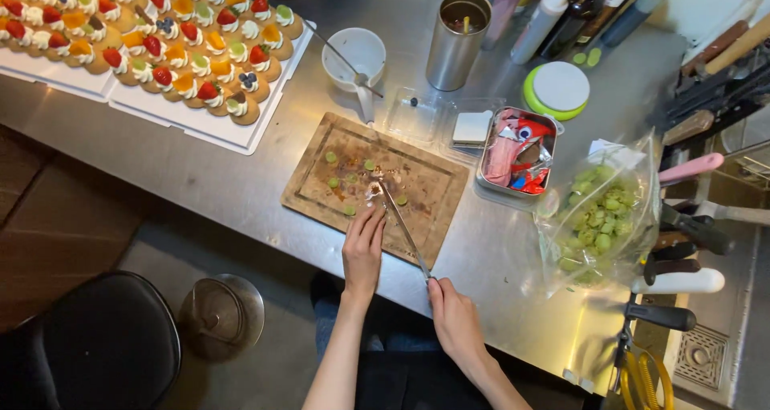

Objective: Decorating fruit tarts by placing sliced grapes and applying a glaze with a brush.

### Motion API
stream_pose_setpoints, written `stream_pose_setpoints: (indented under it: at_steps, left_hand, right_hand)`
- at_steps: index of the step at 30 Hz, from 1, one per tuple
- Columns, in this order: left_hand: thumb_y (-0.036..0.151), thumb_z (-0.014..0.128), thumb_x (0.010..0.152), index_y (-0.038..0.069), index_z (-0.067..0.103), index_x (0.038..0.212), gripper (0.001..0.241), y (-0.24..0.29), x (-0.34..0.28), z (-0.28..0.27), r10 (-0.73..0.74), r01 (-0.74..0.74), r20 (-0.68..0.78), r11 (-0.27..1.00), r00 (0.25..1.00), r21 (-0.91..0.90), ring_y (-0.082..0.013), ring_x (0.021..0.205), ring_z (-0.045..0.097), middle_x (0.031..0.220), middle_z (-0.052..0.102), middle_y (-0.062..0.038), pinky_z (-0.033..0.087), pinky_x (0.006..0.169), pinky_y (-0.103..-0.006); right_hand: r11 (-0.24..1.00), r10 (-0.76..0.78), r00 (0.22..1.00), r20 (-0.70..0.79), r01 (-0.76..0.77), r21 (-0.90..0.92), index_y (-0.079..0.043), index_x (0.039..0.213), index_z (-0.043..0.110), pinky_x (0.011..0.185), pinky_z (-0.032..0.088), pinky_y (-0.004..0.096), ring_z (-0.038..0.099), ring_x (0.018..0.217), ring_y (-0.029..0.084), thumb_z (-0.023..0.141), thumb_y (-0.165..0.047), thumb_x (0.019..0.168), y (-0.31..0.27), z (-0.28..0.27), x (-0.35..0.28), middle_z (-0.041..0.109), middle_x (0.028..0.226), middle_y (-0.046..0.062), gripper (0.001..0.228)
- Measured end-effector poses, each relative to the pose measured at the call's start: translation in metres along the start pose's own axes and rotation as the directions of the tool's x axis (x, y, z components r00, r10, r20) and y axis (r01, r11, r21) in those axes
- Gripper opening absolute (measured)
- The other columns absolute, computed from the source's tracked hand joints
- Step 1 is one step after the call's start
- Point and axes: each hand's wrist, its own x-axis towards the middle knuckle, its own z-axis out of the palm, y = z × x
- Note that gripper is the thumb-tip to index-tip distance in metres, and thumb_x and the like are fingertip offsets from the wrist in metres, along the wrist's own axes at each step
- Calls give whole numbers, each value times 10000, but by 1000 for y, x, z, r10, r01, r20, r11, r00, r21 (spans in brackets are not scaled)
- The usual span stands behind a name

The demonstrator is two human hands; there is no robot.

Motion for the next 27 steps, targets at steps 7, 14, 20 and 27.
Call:
stream_pose_setpoints:
  at_steps: [7, 14, 20, 27]
  left_hand:
    - [-31, 678, 913, 27, 732, 1168, 268, -9, -4, 2, -3, 3, 15, 1000, 1000, -1, -328, 1120, 669, 1222, 703, -126, 543, 954, -400]
    - [-90, 684, 864, 38, 740, 1177, 343, -18, -8, 7, 12, -13, -20, 1000, 1000, -28, -309, 1108, 680, 1227, 722, -122, 556, 957, -395]
    - [-105, 688, 848, 39, 744, 1177, 363, -21, -7, 8, 29, -31, -34, 999, 999, -35, -308, 1119, 686, 1220, 726, -123, 562, 964, -394]
    - [-70, 719, 864, 29, 739, 1174, 326, -13, -3, 1, 20, -23, -61, 998, 998, -59, -304, 1090, 686, 1208, 725, -124, 564, 935, -381]
  right_hand:
    - [959, 53, 998, 17, -47, -279, -62, 964, 568, 690, 502, 605, 651, 810, 512, 433, -399, 1041, -5, 4, -8, 693, 809, 281, 371]
    - [930, 57, 997, 53, -34, -365, -64, 981, 562, 691, 522, 607, 664, 772, 510, 414, -402, 1045, -8, 2, -4, 689, 762, 286, 374]
    - [916, -21, 999, 50, 39, -400, -27, 992, 581, 712, 535, 601, 667, 794, 516, 411, -394, 1079, -22, 20, 34, 683, 782, 311, 414]
    - [911, 7, 999, 51, 14, -411, -40, 995, 581, 706, 526, 614, 667, 784, 521, 404, -396, 1052, 9, 10, -3, 687, 782, 308, 402]
